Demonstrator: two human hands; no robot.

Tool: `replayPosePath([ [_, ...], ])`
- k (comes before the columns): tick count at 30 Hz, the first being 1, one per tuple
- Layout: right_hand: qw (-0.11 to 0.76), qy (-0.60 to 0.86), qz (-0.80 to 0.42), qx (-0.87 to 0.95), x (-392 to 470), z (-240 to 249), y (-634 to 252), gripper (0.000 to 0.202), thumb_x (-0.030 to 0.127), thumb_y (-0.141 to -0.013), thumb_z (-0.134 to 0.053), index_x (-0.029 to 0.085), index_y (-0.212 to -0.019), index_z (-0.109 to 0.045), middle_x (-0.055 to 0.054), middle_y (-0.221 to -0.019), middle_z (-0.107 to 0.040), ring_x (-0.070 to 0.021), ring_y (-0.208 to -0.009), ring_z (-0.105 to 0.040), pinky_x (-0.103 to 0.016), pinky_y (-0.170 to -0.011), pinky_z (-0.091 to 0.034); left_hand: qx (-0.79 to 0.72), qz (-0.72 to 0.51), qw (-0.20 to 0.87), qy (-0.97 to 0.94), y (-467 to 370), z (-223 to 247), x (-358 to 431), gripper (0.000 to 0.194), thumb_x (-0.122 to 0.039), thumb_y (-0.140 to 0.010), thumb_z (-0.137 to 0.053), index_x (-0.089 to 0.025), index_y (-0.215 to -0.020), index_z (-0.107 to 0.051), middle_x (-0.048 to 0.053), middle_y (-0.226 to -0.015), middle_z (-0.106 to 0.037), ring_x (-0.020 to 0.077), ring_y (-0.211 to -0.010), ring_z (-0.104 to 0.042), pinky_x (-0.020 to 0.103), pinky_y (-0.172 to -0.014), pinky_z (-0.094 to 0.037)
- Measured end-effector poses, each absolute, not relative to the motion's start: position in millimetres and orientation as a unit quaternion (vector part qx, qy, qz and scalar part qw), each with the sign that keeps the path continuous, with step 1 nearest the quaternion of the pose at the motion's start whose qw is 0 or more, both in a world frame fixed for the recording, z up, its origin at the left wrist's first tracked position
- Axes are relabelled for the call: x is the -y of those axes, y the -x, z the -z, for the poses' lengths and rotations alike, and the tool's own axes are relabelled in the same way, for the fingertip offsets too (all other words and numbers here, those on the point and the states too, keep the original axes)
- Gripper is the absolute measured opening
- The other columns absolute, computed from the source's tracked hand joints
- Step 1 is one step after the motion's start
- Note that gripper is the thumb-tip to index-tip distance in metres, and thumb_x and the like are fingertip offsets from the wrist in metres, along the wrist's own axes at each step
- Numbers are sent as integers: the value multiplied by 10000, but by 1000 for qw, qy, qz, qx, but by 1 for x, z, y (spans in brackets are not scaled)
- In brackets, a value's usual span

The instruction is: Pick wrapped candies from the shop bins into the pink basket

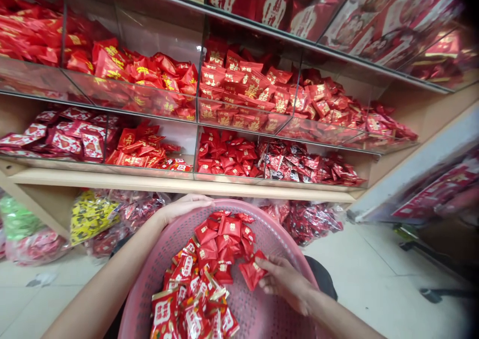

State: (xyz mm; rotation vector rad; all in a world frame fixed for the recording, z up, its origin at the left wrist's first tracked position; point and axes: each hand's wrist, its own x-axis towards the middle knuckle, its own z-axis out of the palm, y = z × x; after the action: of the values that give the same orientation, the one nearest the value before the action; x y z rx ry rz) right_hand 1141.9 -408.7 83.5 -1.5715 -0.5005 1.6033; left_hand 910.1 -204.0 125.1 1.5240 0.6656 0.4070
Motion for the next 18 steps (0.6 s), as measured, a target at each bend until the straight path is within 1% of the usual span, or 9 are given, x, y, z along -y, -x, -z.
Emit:
replayPosePath([
  [5, 376, 653, -647, 113, 417, -56, -1142, 344, 290, -724, -630, 192, -960, -399, 7, -649, -607, -115, -512, -603, -226, -540, -483, -288, -187, 667, -661, -909, -123, 203, 405, -419, -698, -621, -167, -1015, -635, 69, -1091, -610, 236, -1039, -530, 336, -945, -362],
  [8, 371, 657, -649, 102, 414, -49, -1143, 326, 253, -772, -561, 189, -1017, -357, -29, -723, -632, -132, -567, -630, -247, -589, -501, -291, -185, 663, -665, -908, -123, 203, 408, -421, -698, -622, -159, -1010, -633, 71, -1084, -613, 231, -1027, -537, 332, -941, -366],
  [10, 363, 664, -644, 108, 412, -48, -1141, 299, 245, -790, -528, 186, -1021, -347, -50, -771, -640, -144, -598, -640, -257, -597, -503, -295, -184, 660, -666, -907, -124, 204, 410, -424, -696, -622, -153, -1004, -634, 75, -1077, -616, 231, -1013, -545, 334, -938, -367],
  [13, 338, 683, -637, 118, 411, -50, -1135, 244, 227, -809, -486, 189, -1006, -349, -49, -786, -636, -144, -588, -633, -270, -576, -499, -297, -187, 656, -668, -907, -124, 204, 407, -426, -694, -623, -150, -992, -641, 77, -1069, -620, 236, -1031, -534, 336, -950, -356],
  [18, 299, 712, -621, 135, 417, -51, -1125, 148, 164, -817, -440, 181, -954, -385, -6, -729, -589, -93, -505, -570, -238, -535, -470, -292, -188, 662, -664, -907, -125, 205, 370, -415, -700, -622, -168, -974, -651, 54, -1073, -622, 226, -1065, -515, 324, -973, -340],
])
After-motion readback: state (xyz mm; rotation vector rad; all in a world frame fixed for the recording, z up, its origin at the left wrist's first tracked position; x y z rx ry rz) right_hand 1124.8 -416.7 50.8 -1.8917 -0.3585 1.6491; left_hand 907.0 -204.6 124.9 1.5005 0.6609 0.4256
